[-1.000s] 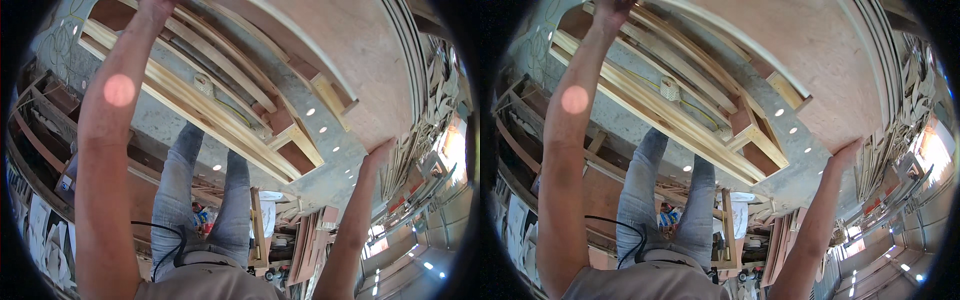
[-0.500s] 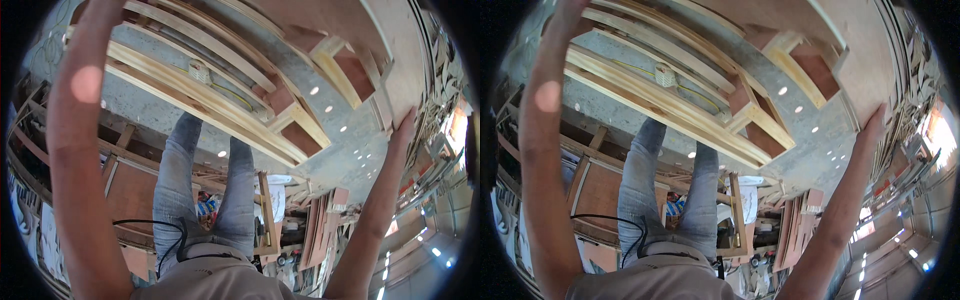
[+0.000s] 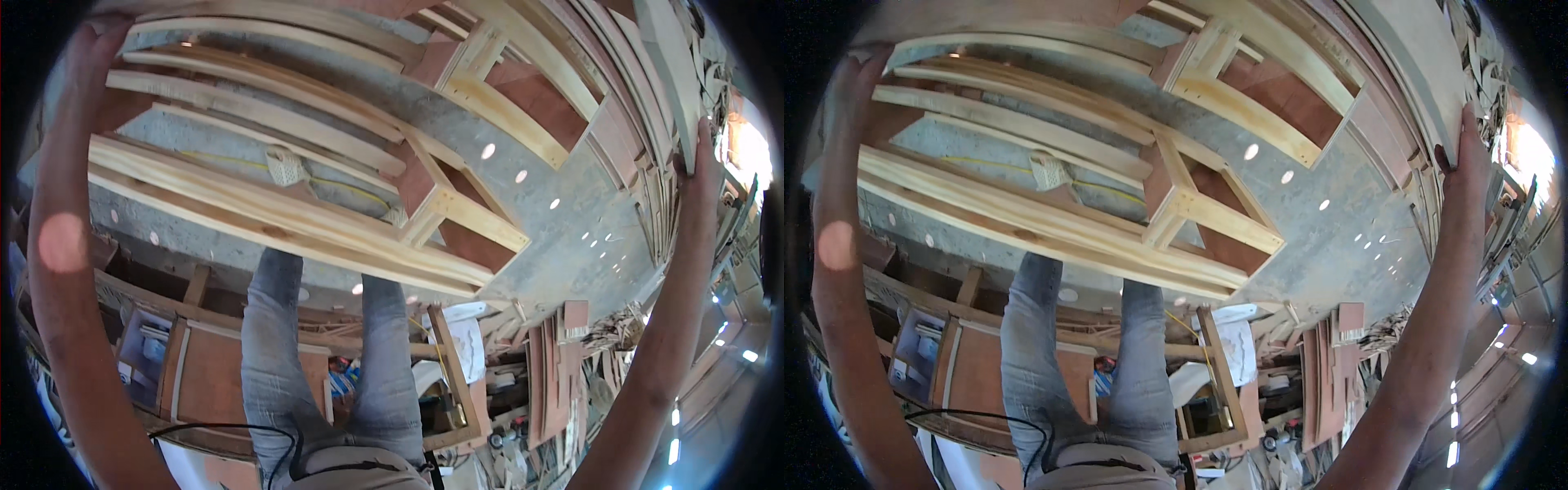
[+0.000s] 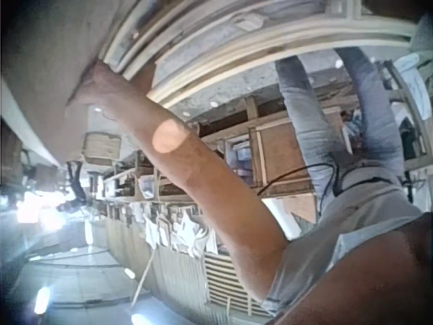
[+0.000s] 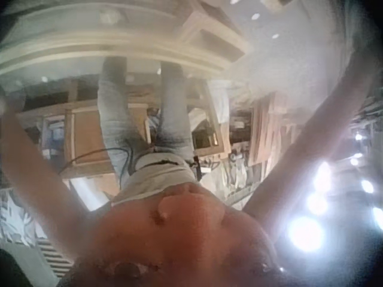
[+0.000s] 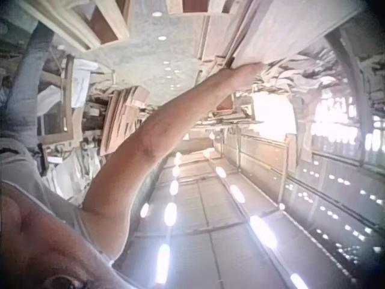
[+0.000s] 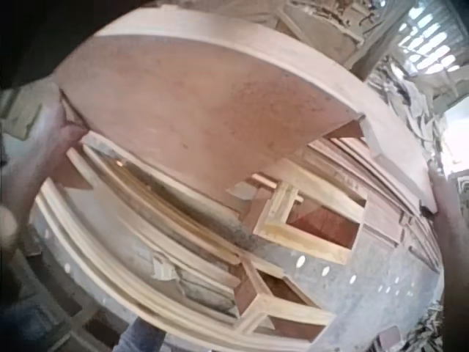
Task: The person assembles a wooden furniture frame by attaching plywood panels to a wooden structure. They use a pneumatic nail gun to secure the panels and a hammer to drive in nails manually. The person positions the panels, aligns them with the frame, and fastens them securely.
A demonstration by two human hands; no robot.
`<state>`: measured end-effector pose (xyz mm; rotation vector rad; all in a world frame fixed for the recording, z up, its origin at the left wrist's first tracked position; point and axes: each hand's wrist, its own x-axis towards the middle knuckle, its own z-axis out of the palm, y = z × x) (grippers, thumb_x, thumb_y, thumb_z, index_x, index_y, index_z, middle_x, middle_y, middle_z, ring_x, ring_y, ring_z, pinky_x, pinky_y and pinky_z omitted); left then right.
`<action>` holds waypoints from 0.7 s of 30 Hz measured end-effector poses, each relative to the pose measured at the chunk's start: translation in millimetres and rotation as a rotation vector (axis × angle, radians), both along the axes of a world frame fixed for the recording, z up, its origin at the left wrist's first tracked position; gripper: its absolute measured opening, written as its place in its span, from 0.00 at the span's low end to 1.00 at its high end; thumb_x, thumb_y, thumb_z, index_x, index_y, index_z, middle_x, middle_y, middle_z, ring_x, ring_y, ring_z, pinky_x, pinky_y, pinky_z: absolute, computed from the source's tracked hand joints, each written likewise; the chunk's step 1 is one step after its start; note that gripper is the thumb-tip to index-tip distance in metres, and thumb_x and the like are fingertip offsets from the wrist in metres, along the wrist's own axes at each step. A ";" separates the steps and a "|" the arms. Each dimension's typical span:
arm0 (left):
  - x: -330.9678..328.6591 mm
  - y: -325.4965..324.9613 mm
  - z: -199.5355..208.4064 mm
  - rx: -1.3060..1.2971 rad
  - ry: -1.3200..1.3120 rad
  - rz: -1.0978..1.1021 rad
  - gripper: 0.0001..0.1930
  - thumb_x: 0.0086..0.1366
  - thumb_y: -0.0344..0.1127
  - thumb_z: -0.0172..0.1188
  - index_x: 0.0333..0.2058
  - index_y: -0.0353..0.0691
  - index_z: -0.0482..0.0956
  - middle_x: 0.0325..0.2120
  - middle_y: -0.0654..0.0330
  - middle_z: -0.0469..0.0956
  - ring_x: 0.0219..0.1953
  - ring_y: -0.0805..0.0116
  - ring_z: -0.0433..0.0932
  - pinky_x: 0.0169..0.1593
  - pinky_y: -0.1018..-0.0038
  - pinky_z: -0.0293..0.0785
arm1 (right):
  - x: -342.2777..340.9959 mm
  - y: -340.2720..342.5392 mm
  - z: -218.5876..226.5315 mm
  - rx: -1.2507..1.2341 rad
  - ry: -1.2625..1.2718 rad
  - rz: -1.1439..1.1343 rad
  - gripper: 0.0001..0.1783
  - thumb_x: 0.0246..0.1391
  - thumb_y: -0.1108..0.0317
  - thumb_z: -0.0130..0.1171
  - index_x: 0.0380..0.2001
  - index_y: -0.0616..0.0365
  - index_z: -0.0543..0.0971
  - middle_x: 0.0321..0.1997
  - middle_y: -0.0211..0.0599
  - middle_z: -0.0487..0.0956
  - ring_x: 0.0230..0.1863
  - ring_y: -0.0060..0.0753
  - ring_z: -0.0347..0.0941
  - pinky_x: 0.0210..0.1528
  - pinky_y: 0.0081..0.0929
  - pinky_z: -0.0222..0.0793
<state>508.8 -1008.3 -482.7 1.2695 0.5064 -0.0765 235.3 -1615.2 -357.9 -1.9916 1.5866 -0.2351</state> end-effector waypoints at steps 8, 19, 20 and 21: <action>-12.5 25.1 -10.0 -0.009 -0.021 0.104 0.48 0.58 0.71 0.54 0.67 0.45 0.54 0.68 0.50 0.52 0.69 0.50 0.53 0.72 0.49 0.49 | -54.7 18.9 -58.8 0.001 -0.059 -0.029 0.43 0.58 0.38 0.56 0.54 0.74 0.75 0.53 0.49 0.79 0.48 0.42 0.77 0.49 0.35 0.73; -30.6 41.2 -73.9 -0.154 -0.022 0.068 0.55 0.54 0.85 0.40 0.68 0.48 0.56 0.67 0.57 0.57 0.69 0.57 0.57 0.70 0.58 0.56 | -134.3 69.6 -138.3 -0.287 -0.214 0.063 0.37 0.64 0.41 0.50 0.52 0.71 0.77 0.51 0.49 0.81 0.51 0.36 0.76 0.50 0.32 0.73; -26.7 35.8 -73.0 -0.170 -0.002 0.080 0.54 0.55 0.85 0.38 0.68 0.48 0.57 0.67 0.58 0.59 0.68 0.58 0.58 0.69 0.58 0.58 | -121.7 83.8 -135.1 -0.190 -0.239 -0.015 0.37 0.64 0.41 0.50 0.52 0.71 0.78 0.51 0.50 0.81 0.50 0.37 0.76 0.51 0.32 0.73; -25.0 30.6 -72.7 -0.219 -0.023 0.096 0.52 0.56 0.84 0.37 0.68 0.48 0.57 0.66 0.58 0.60 0.67 0.57 0.59 0.67 0.57 0.60 | -116.5 99.0 -120.2 -0.110 -0.242 -0.095 0.36 0.65 0.41 0.51 0.52 0.70 0.78 0.51 0.50 0.81 0.50 0.39 0.77 0.52 0.32 0.73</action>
